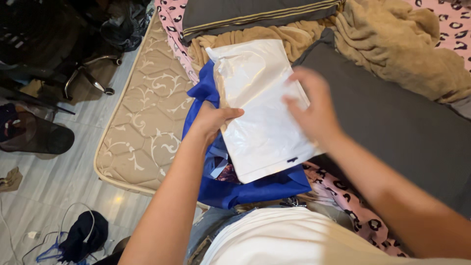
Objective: The person packs various items into a blue reusable bag. They place a black package, a white cloth, a roll of paper towels, a green bottle, a box of tissues, and other small items into the bag.
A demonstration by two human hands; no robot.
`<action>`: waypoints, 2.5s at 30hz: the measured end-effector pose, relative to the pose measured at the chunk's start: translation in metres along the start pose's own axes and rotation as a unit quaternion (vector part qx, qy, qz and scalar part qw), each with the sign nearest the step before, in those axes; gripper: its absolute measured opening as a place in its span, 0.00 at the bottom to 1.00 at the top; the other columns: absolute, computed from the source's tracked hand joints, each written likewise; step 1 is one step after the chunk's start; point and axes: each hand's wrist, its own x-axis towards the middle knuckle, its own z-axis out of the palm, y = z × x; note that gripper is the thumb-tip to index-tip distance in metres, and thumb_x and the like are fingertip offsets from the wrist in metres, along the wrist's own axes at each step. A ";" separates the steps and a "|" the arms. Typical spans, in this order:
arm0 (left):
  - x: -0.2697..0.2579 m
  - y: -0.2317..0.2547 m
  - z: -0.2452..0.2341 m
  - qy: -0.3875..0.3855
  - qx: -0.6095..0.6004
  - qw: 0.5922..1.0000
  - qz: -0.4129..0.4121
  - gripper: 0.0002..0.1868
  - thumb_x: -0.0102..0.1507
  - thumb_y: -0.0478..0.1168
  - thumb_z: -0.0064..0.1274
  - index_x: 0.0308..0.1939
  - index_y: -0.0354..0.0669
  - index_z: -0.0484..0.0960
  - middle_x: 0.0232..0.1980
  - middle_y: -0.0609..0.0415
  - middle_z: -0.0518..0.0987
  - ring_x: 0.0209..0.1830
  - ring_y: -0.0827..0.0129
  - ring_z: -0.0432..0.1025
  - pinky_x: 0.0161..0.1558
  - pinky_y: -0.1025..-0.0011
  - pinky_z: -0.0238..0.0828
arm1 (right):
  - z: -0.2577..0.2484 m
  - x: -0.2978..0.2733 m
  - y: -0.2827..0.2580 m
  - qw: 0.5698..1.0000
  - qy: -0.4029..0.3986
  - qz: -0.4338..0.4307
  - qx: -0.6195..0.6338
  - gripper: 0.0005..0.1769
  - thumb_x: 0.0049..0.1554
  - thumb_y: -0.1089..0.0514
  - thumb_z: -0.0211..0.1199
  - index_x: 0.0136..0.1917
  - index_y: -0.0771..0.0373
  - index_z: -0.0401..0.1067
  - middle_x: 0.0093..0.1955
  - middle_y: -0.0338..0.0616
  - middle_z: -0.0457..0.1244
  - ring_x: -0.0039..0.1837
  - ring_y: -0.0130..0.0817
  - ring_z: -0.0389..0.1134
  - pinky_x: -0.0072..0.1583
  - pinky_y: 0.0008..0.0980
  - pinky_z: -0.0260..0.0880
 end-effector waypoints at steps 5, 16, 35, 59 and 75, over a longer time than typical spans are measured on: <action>-0.009 0.008 -0.001 -0.026 -0.011 0.999 0.025 0.32 0.48 0.26 0.66 0.56 0.24 0.74 0.51 0.40 0.83 0.45 0.55 0.82 0.47 0.62 0.82 | -0.016 0.041 0.067 0.900 -0.111 0.389 0.165 0.30 0.55 0.57 0.69 0.69 0.59 0.65 0.62 0.45 0.65 0.59 0.34 0.67 0.56 0.37 0.68; 0.042 -0.046 -0.036 -0.021 -0.182 0.976 -0.117 0.22 0.62 0.36 0.52 0.59 0.27 0.76 0.54 0.37 0.82 0.46 0.51 0.81 0.49 0.56 0.81 | -0.011 0.012 0.121 0.808 -0.047 0.351 0.470 0.03 0.58 0.64 0.61 0.43 0.67 0.72 0.55 0.52 0.72 0.52 0.40 0.73 0.55 0.39 0.76; -0.028 -0.020 -0.036 0.030 -0.024 0.994 -0.099 0.33 0.50 0.47 0.63 0.57 0.34 0.79 0.52 0.44 0.83 0.50 0.53 0.79 0.49 0.58 0.77 | 0.011 -0.010 0.005 0.978 -0.172 -0.009 0.116 0.21 0.48 0.74 0.47 0.47 0.67 0.78 0.54 0.47 0.72 0.57 0.38 0.73 0.61 0.31 0.69; 0.020 -0.042 -0.049 -0.115 -0.228 0.967 0.007 0.45 0.43 0.30 0.40 0.69 0.43 0.72 0.58 0.43 0.80 0.53 0.54 0.79 0.55 0.63 0.77 | 0.100 0.041 0.024 0.951 -0.260 -0.147 -0.084 0.58 0.39 0.52 0.74 0.77 0.61 0.50 0.72 0.55 0.53 0.72 0.57 0.50 0.64 0.58 0.53; 0.127 -0.189 -0.051 0.002 0.116 0.967 -0.227 0.09 0.51 0.33 0.51 0.32 0.29 0.78 0.32 0.42 0.76 0.28 0.53 0.70 0.30 0.54 0.68 | 0.038 0.063 0.012 0.991 -0.098 -0.078 0.045 0.13 0.50 0.74 0.55 0.48 0.66 0.69 0.51 0.44 0.67 0.54 0.36 0.70 0.53 0.32 0.67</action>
